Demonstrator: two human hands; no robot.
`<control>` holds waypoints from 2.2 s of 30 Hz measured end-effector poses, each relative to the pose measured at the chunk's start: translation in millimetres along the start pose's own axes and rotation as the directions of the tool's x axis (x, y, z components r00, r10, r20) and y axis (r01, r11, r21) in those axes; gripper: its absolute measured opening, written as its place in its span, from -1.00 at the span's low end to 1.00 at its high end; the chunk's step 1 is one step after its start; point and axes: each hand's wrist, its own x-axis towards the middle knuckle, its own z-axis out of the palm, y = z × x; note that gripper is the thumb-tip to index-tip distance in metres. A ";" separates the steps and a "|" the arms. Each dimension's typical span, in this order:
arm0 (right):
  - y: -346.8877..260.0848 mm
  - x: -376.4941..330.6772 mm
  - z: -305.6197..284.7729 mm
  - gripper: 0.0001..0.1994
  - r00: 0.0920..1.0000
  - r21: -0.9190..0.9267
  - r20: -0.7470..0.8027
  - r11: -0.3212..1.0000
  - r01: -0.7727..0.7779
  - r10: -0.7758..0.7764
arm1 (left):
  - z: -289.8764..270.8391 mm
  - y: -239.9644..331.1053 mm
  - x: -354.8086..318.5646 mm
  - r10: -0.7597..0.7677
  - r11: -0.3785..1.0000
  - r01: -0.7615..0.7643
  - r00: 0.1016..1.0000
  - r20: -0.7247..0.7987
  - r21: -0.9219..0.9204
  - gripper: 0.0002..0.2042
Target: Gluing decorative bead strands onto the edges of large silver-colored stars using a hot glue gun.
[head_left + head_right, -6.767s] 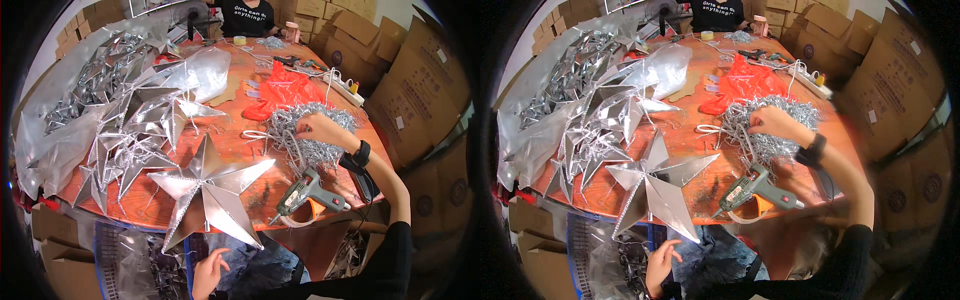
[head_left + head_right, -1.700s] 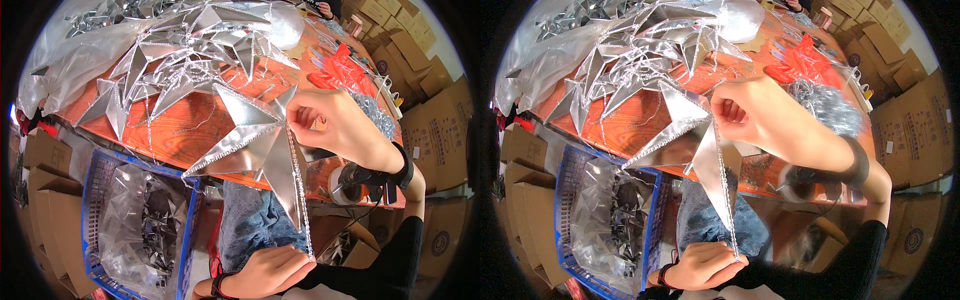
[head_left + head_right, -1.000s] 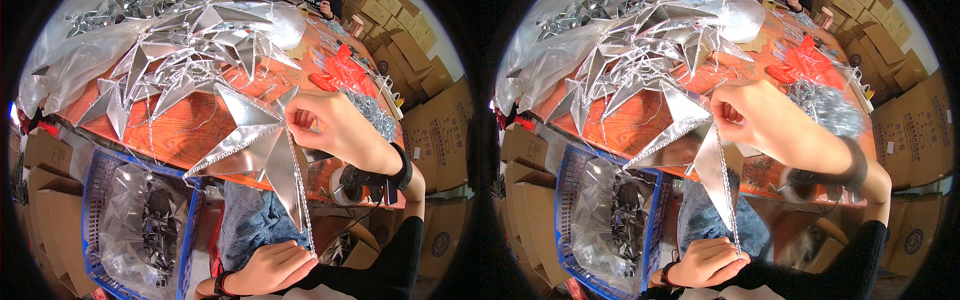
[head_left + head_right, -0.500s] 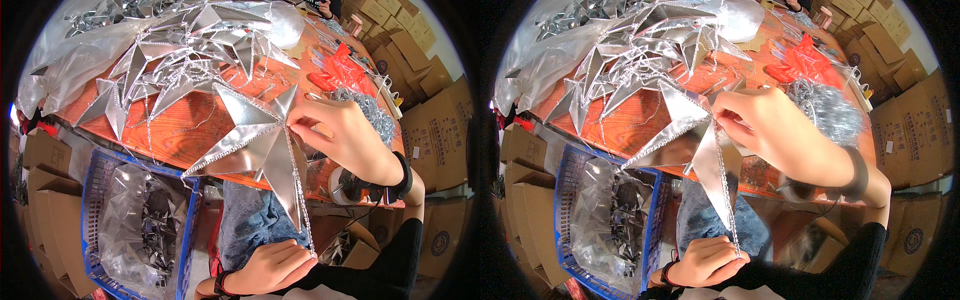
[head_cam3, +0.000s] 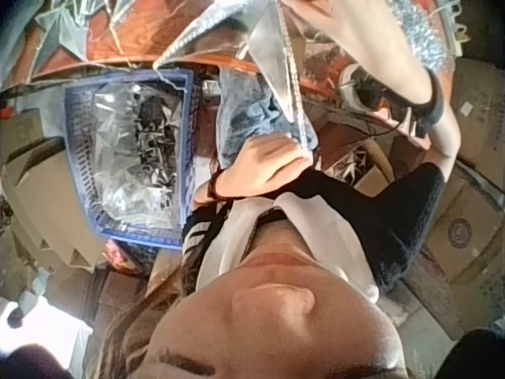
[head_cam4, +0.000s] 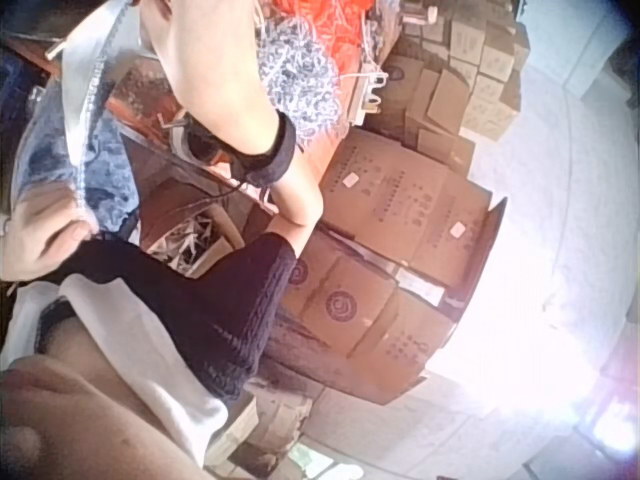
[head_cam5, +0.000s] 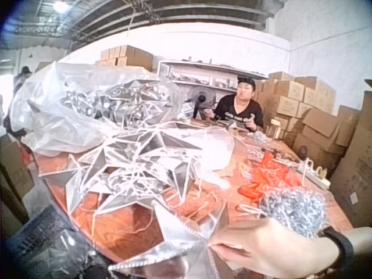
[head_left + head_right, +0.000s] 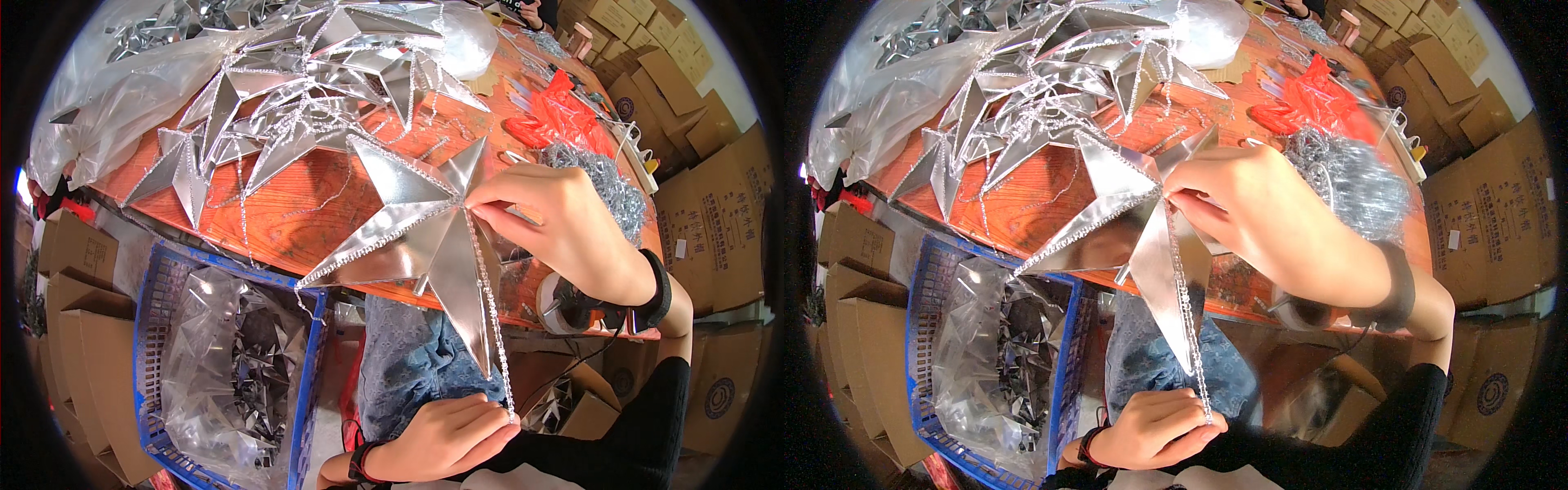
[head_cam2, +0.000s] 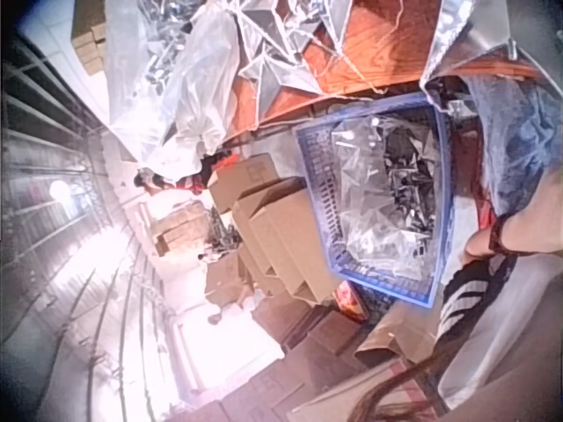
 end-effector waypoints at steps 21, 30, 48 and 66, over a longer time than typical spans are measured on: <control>2.5 -3.0 -0.3 -0.89 0.999 -0.100 0.008 0.994 0.039 -0.038 | 1.9 -6.3 -25.8 -0.260 0.956 0.269 0.962 0.087 -0.114 -0.93; 5.3 -4.0 3.1 -0.90 0.999 -0.129 0.001 0.991 0.043 -0.043 | 1.4 -7.3 -27.3 -0.313 0.942 0.320 0.946 0.081 -0.101 -0.96; 5.3 -7.0 4.8 -0.90 0.999 -0.076 -0.020 0.996 0.039 -0.041 | -2.0 -14.5 -27.8 -0.459 0.887 0.459 0.888 0.019 -0.053 -0.90; 15.2 -141.6 -38.5 -0.74 0.811 -0.212 -0.195 0.784 -0.584 0.552 | -46.3 -40.7 -29.6 -0.483 0.783 0.618 0.671 -0.563 0.066 -0.80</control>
